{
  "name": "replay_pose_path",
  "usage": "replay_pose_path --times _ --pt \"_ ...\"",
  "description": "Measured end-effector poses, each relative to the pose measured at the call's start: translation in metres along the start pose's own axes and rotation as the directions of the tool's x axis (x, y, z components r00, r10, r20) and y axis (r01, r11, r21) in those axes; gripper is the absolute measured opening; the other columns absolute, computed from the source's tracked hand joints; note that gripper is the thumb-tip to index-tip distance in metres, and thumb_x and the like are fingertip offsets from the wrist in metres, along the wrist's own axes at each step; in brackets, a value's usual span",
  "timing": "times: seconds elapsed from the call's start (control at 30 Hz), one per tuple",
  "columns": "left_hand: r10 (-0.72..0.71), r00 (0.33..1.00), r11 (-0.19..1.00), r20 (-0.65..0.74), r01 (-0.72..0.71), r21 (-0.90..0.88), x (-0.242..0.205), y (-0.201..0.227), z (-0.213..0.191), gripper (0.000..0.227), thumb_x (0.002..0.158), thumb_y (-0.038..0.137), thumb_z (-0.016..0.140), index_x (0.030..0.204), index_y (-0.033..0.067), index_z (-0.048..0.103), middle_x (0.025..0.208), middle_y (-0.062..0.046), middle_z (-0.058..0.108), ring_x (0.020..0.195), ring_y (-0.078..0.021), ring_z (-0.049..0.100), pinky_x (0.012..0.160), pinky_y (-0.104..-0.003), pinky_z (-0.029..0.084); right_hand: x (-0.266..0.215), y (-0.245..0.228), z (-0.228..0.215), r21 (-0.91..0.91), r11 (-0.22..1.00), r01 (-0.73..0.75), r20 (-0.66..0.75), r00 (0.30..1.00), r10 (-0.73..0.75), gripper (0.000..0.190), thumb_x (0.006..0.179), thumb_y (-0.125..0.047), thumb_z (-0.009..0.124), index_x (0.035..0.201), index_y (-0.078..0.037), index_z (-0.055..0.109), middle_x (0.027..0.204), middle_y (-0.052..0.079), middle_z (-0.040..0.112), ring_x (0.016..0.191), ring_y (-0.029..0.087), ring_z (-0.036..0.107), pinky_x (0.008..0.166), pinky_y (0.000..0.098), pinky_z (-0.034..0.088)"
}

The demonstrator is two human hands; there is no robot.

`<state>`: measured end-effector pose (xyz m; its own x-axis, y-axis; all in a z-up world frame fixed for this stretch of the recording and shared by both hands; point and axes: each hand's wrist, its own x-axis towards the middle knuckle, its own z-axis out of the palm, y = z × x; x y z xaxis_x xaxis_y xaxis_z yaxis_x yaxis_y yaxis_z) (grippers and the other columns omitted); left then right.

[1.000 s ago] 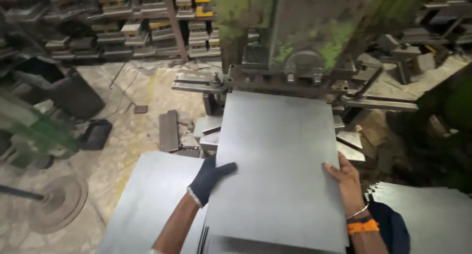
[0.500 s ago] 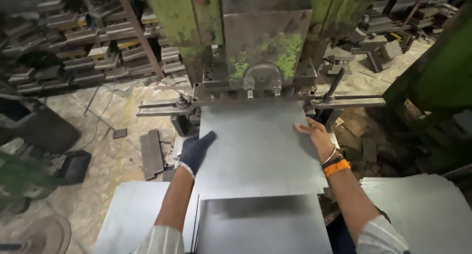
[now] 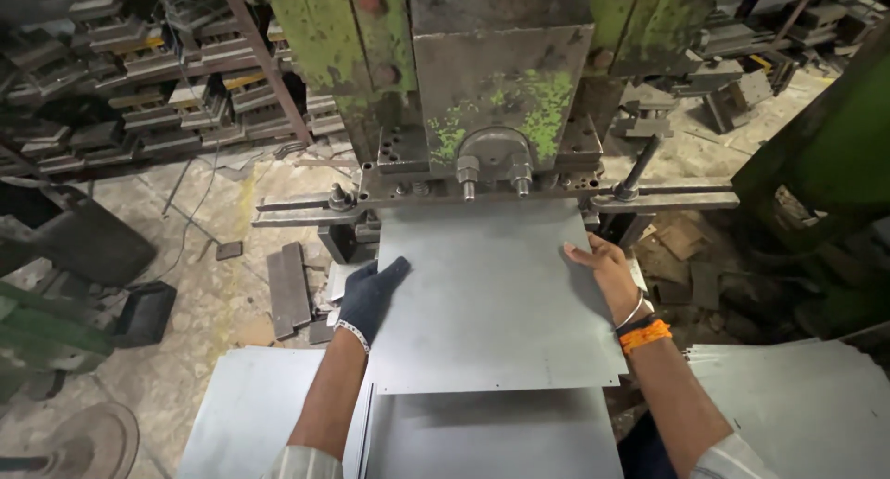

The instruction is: Operating an industrial press machine to punch holes into and shape metal sheets.

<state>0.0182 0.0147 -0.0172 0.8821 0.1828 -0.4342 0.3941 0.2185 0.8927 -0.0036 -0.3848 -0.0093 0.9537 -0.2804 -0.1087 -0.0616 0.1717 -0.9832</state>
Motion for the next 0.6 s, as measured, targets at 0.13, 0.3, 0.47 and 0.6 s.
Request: replay_pose_path --times 0.13,0.3,0.47,0.6 --pt "0.008 1.0 1.0 0.0 -0.008 -0.01 -0.017 0.011 0.005 0.058 0.07 0.018 0.099 0.118 -0.0014 0.073 0.1 -0.019 0.076 0.092 -0.0264 0.074 0.09 -0.039 0.058 0.015 0.025 -0.014 -0.006 1.0 -0.02 0.002 1.0 0.02 0.02 0.075 -0.008 0.088 0.086 -0.005 0.072 0.072 0.006 0.068 0.066 0.01 0.065 0.069 0.0258 0.054" --pt "0.046 0.999 0.995 -0.01 -0.045 0.087 -0.015 0.009 0.006 0.059 0.072 0.034 0.098 0.117 0.0049 0.075 0.101 -0.015 0.077 0.095 -0.0228 0.075 0.094 -0.04 0.058 -0.031 -0.035 0.019 -0.062 0.996 -0.063 0.0 0.998 0.063 0.022 0.079 -0.012 0.087 0.094 -0.003 0.073 0.074 0.003 0.064 0.067 0.009 0.061 0.071 0.0282 0.053" --pt "0.068 0.998 0.998 -0.01 -0.068 -0.005 0.008 -0.004 0.008 0.053 0.075 0.033 0.096 0.115 0.0034 0.076 0.099 -0.014 0.077 0.093 -0.0206 0.073 0.091 -0.038 0.058 -0.027 -0.03 0.019 -0.044 0.998 -0.05 0.016 0.999 0.051 0.019 0.079 -0.011 0.086 0.092 -0.005 0.073 0.073 0.009 0.07 0.065 0.014 0.069 0.067 0.0295 0.055" --pt "0.076 0.997 0.996 -0.007 -0.076 -0.056 0.009 -0.006 0.007 0.05 0.076 0.03 0.095 0.113 0.0011 0.076 0.097 -0.014 0.076 0.09 -0.0204 0.073 0.089 -0.036 0.059 -0.01 -0.016 0.013 -0.034 0.998 -0.046 0.027 0.999 0.047 0.024 0.081 -0.013 0.085 0.098 -0.004 0.072 0.075 0.01 0.071 0.066 0.015 0.071 0.067 0.0312 0.057"
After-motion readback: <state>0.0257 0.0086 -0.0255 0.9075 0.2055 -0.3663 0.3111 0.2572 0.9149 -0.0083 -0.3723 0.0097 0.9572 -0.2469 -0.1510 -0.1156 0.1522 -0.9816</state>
